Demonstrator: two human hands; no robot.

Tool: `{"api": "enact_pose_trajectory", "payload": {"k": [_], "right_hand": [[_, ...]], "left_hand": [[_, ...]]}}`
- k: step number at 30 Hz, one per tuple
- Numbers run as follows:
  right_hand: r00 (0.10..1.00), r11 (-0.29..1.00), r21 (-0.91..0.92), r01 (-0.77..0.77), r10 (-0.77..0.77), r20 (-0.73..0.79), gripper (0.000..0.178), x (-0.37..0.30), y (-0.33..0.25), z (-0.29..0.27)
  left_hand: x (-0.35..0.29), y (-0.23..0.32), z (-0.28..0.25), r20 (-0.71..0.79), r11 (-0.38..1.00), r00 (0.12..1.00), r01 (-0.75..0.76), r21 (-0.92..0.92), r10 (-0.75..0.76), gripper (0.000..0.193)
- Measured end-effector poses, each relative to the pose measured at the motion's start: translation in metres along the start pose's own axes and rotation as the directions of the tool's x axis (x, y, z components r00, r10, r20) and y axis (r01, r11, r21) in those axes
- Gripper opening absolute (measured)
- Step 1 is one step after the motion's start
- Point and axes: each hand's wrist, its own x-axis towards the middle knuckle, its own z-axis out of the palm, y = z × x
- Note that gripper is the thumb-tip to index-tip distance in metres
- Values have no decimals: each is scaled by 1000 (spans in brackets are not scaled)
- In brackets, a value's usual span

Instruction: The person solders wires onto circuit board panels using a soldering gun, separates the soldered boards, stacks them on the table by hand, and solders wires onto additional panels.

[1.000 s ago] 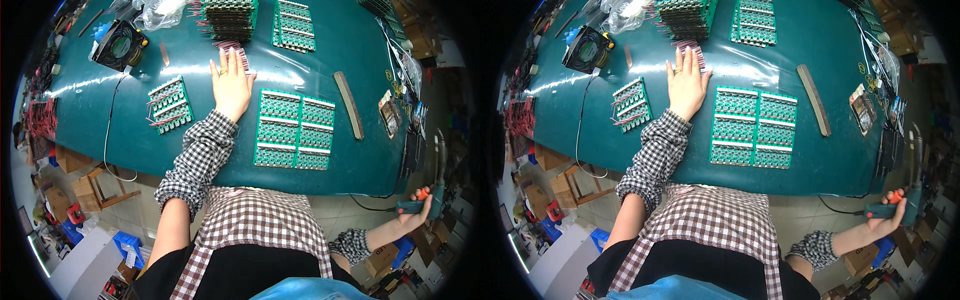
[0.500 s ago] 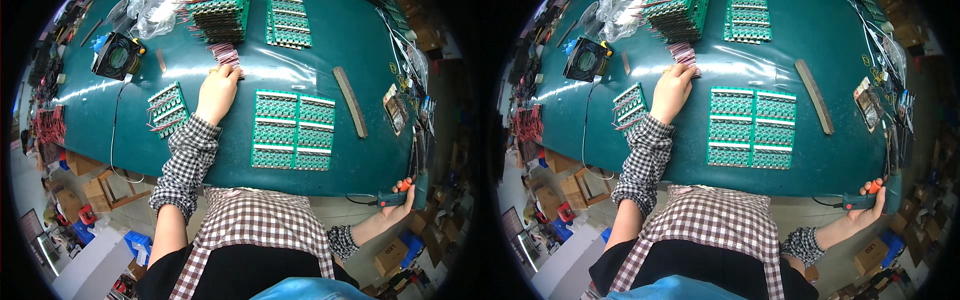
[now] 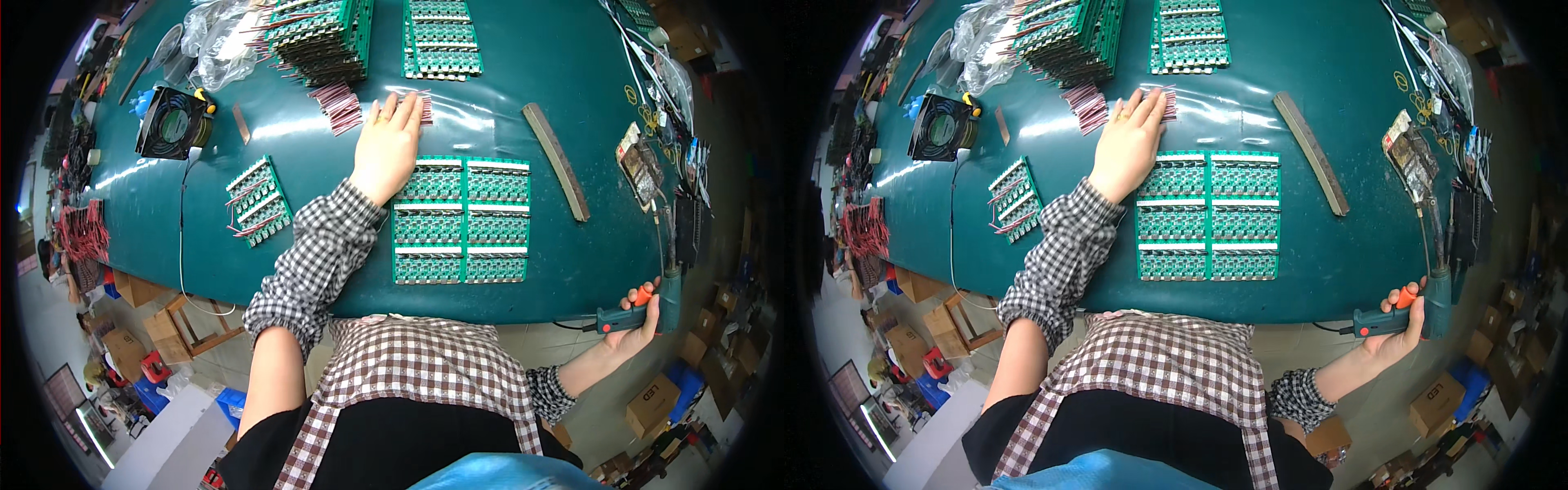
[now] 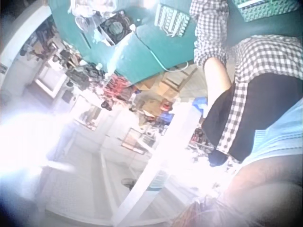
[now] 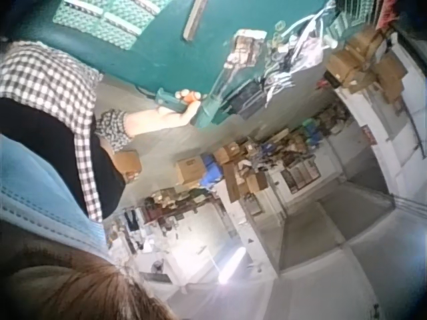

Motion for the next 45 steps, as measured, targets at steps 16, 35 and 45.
{"api": "enact_pose_trajectory", "payload": {"k": [16,35,45], "right_hand": [[998,998,27,-54,53,30,33,-5,16,12],[982,983,-23,-185,185,29,35,-17,39,55],[941,933,155,-324,300,159,33,-16,48,71]], "left_hand": [[2,6,-3,77,988,995,58,146,-70,63],[-3,31,-37,127,996,989,81,-36,-75,41],[-22,104,-165,-278,-705,883,81,-704,378,20]]}}
